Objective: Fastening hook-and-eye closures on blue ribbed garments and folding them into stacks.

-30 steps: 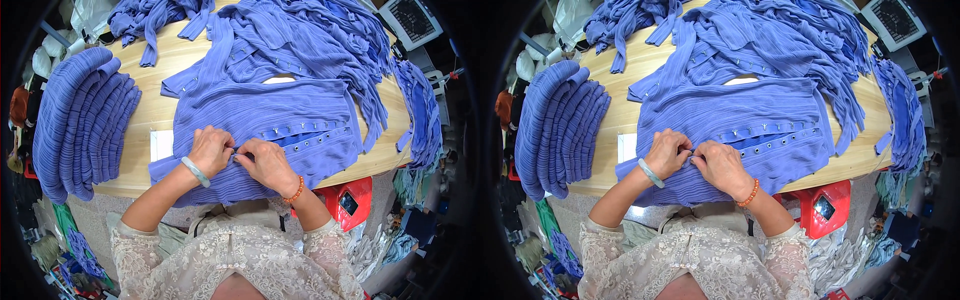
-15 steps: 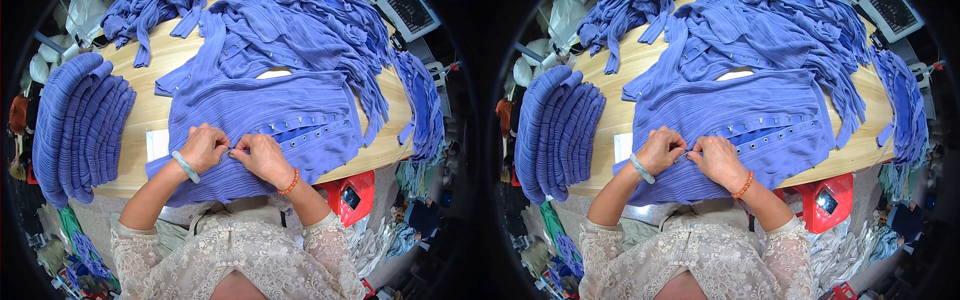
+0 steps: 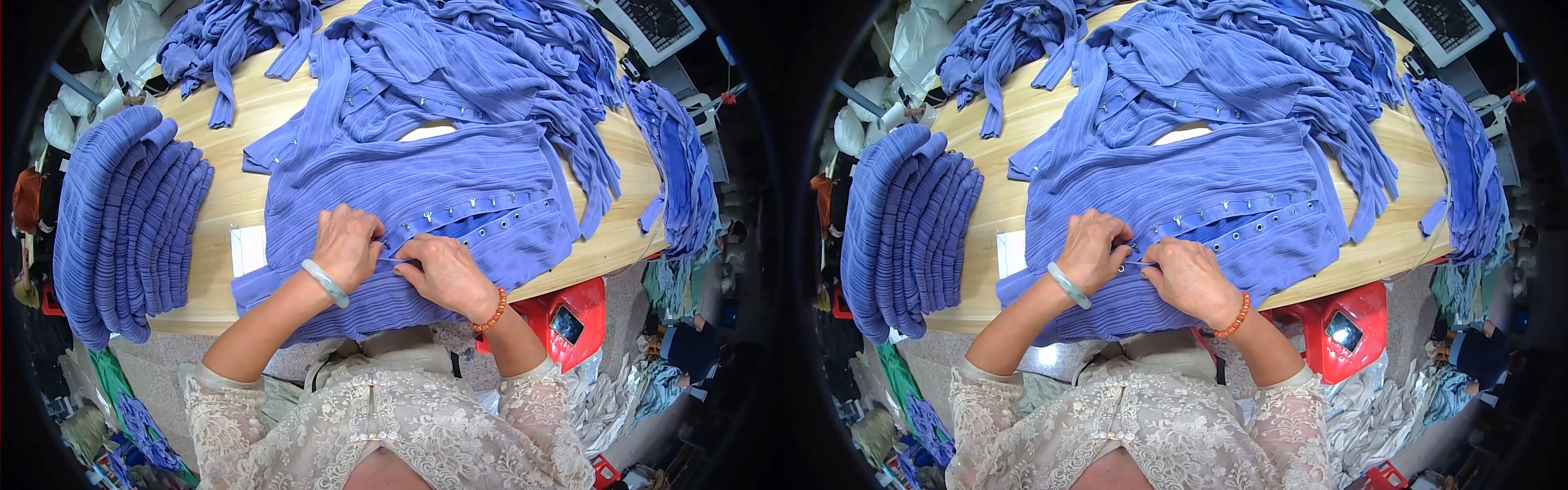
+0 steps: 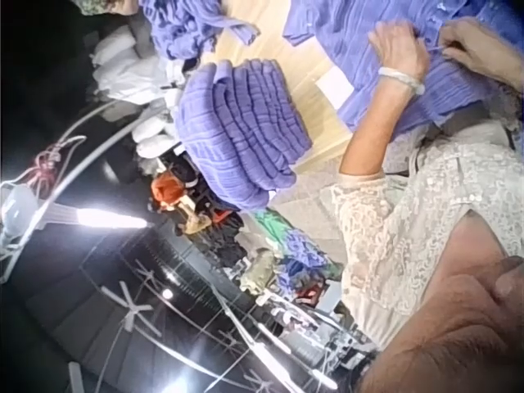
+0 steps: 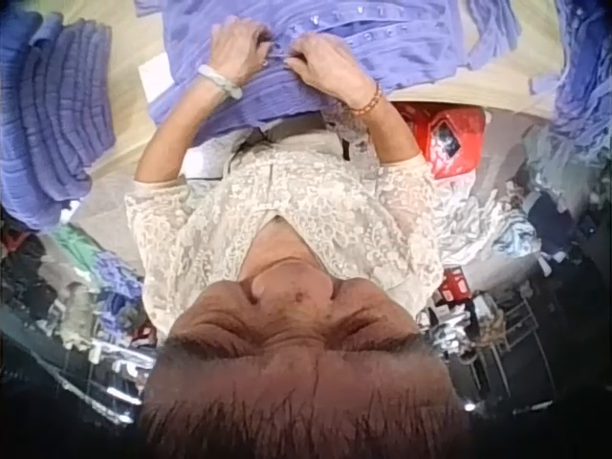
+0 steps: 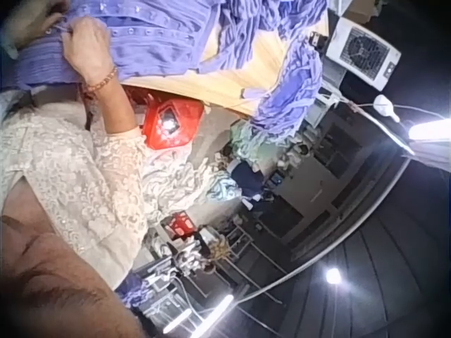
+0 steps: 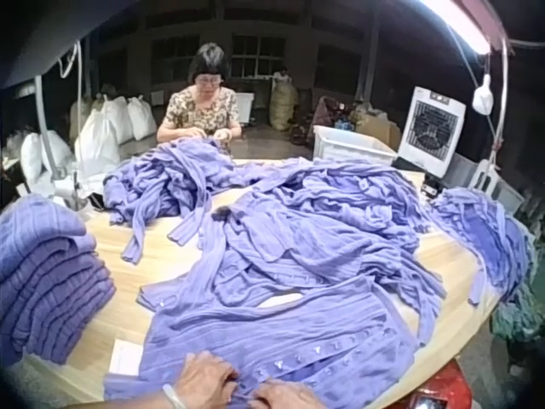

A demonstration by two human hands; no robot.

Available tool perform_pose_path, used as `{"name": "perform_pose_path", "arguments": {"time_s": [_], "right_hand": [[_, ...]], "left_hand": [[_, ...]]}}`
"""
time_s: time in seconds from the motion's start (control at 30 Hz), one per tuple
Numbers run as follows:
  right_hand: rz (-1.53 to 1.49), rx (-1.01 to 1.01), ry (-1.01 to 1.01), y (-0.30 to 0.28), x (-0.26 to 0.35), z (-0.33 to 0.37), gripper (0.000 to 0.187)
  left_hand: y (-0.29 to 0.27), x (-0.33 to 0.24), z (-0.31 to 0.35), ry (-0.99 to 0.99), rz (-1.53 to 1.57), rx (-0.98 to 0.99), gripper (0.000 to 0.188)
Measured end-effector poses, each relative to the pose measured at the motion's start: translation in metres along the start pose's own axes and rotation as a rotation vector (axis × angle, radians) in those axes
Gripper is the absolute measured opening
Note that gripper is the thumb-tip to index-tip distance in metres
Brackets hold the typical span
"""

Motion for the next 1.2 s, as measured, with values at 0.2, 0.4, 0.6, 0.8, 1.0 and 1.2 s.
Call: {"name": "perform_pose_path", "arguments": {"time_s": [0.2,0.4,0.6,0.8,1.0,1.2], "right_hand": [[-0.148,-0.107,0.075,-0.003,-0.012,-0.015,0.019],[-0.151,-0.074,0.137,0.006,-0.024,-0.027,0.022],[-0.229,-0.007,0.261,0.008,-0.031,-0.03,0.023],[-0.161,0.008,0.223,0.011,-0.028,-0.031,0.021],[-0.379,0.023,0.125,0.015,-0.022,-0.019,0.016],[-0.407,-0.054,0.276,0.012,-0.037,-0.011,0.016]], "left_hand": [[0.006,0.005,-0.002,-0.045,0.058,0.04,0.006],[0.012,0.005,-0.003,-0.046,0.12,0.091,0.009],[0.012,0.008,-0.006,-0.054,0.186,0.185,0.009],[0.008,0.014,-0.007,-0.084,0.215,0.185,0.008],[0.02,0.018,0.0,-0.099,0.118,0.142,0.008],[0.03,0.006,-0.002,-0.118,0.163,0.239,0.009]]}}
Point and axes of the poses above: each hand's wrist, its own z-axis away from the middle knuckle, its own y-axis out of the palm, x = y × z, the point moved 8 cm from there along -z, towards the middle knuckle, and after that the axes turned 5 degrees about -x, right-handed, at the moved point
